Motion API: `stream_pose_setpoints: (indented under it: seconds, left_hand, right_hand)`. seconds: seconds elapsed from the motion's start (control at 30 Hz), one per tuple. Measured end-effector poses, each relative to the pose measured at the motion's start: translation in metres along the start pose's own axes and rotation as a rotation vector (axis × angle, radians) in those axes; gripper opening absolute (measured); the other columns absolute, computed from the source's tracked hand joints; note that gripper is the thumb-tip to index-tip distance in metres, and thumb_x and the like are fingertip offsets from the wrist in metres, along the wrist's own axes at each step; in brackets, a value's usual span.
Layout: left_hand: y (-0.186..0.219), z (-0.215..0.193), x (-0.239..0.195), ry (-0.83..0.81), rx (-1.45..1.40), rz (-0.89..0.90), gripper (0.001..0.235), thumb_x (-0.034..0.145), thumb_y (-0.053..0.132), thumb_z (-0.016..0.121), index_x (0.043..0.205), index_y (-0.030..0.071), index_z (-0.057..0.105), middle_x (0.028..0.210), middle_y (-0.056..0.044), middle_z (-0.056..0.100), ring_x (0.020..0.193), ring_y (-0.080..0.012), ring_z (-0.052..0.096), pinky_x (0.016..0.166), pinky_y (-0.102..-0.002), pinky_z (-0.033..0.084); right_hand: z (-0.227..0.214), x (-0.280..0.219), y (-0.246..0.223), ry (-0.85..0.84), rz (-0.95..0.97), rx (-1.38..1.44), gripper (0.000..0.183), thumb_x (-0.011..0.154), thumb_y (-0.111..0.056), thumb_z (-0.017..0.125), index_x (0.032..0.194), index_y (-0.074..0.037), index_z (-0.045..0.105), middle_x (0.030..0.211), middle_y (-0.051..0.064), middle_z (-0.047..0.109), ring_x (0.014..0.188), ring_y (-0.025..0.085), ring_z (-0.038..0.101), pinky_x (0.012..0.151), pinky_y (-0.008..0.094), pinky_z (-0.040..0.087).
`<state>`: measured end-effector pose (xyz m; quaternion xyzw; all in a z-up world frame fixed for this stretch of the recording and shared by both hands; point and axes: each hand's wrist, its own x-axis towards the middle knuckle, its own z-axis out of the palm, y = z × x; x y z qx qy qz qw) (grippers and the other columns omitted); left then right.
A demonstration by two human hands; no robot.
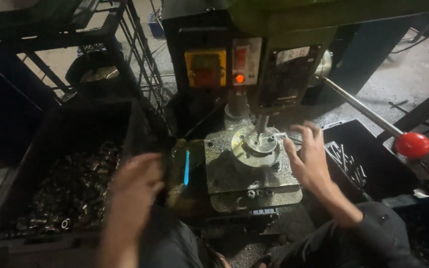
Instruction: Positioning metal parts in a jig, clearing shavings with a brush, and operating a drill press to process components.
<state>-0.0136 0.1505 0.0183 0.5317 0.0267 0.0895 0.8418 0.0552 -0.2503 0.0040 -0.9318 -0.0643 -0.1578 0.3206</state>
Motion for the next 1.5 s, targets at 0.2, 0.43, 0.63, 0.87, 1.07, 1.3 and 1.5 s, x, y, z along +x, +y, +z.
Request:
stream_pose_setpoints:
  seconds: [0.2, 0.43, 0.63, 0.87, 1.07, 1.3, 1.5]
  left_hand:
    - [-0.081, 0.131, 0.033, -0.239, 0.743, 0.390, 0.042, 0.081, -0.016, 0.055, 0.109, 0.007, 0.077, 0.100, -0.012, 0.077, 0.102, -0.0336, 0.072, 0.098, -0.043, 0.053]
    - [-0.107, 0.186, 0.054, -0.233, 1.135, 0.366, 0.052, 0.079, -0.023, 0.052, 0.118, 0.008, 0.068, 0.111, -0.008, 0.075, 0.115, -0.0272, 0.063, 0.093, -0.038, 0.057]
    - [-0.082, 0.203, 0.037, -0.228, 1.118, 0.045, 0.052, 0.082, -0.016, 0.045, 0.121, 0.009, 0.069, 0.099, -0.002, 0.075, 0.100, -0.0197, 0.066, 0.078, -0.032, 0.057]
    - [-0.083, 0.210, 0.040, -0.213, 1.201, 0.005, 0.028, 0.087, 0.007, 0.067, 0.111, 0.014, 0.078, 0.128, -0.006, 0.071, 0.127, -0.0232, 0.058, 0.104, -0.035, 0.051]
    - [-0.104, 0.206, 0.064, -0.273, 1.338, 0.249, 0.023, 0.082, 0.017, 0.082, 0.103, 0.008, 0.077, 0.110, -0.008, 0.074, 0.110, -0.0249, 0.062, 0.083, -0.038, 0.056]
    - [-0.110, 0.204, 0.071, -0.280, 1.365, 0.342, 0.016, 0.075, 0.018, 0.081, 0.089, 0.012, 0.078, 0.105, -0.009, 0.077, 0.105, -0.0222, 0.069, 0.073, -0.037, 0.062]
    - [-0.094, 0.209, 0.057, -0.205, 1.299, 0.326, 0.005, 0.067, 0.024, 0.074, 0.071, 0.021, 0.073, 0.080, 0.005, 0.077, 0.091, -0.0152, 0.069, 0.061, -0.034, 0.056]
  right_hand:
    - [0.027, -0.061, -0.017, 0.053, 0.625, 1.039, 0.019, 0.085, -0.008, 0.068, 0.101, 0.002, 0.069, 0.100, 0.020, 0.066, 0.089, 0.033, 0.068, 0.085, 0.049, 0.057]
    - [0.030, -0.073, -0.034, 0.070, 1.140, 1.952, 0.057, 0.074, -0.006, 0.039, 0.131, -0.013, 0.043, 0.139, 0.026, 0.054, 0.124, 0.034, 0.059, 0.095, 0.038, 0.049]
    - [0.037, -0.081, -0.043, 0.100, 1.115, 2.138, 0.021, 0.066, -0.012, 0.044, 0.081, -0.019, 0.056, 0.111, 0.025, 0.062, 0.094, 0.028, 0.058, 0.080, 0.035, 0.051]
    - [0.056, -0.075, -0.044, 0.137, 1.056, 2.479, 0.033, 0.057, 0.002, 0.046, 0.071, -0.021, 0.066, 0.112, 0.019, 0.066, 0.088, 0.024, 0.059, 0.076, 0.031, 0.056]
    - [0.080, -0.062, -0.030, 0.112, 0.849, 2.587, 0.038, 0.051, 0.009, 0.043, 0.068, -0.016, 0.067, 0.076, 0.005, 0.064, 0.080, 0.016, 0.062, 0.072, 0.029, 0.056]
    - [0.072, -0.061, -0.037, 0.093, 0.794, 2.566, 0.028, 0.052, 0.009, 0.040, 0.066, -0.011, 0.054, 0.080, 0.012, 0.062, 0.084, 0.023, 0.062, 0.077, 0.035, 0.058]
    - [0.062, -0.079, -0.023, 0.033, 0.911, 2.517, 0.023, 0.067, -0.002, 0.053, 0.074, -0.016, 0.069, 0.103, 0.018, 0.070, 0.096, 0.024, 0.066, 0.081, 0.033, 0.059]
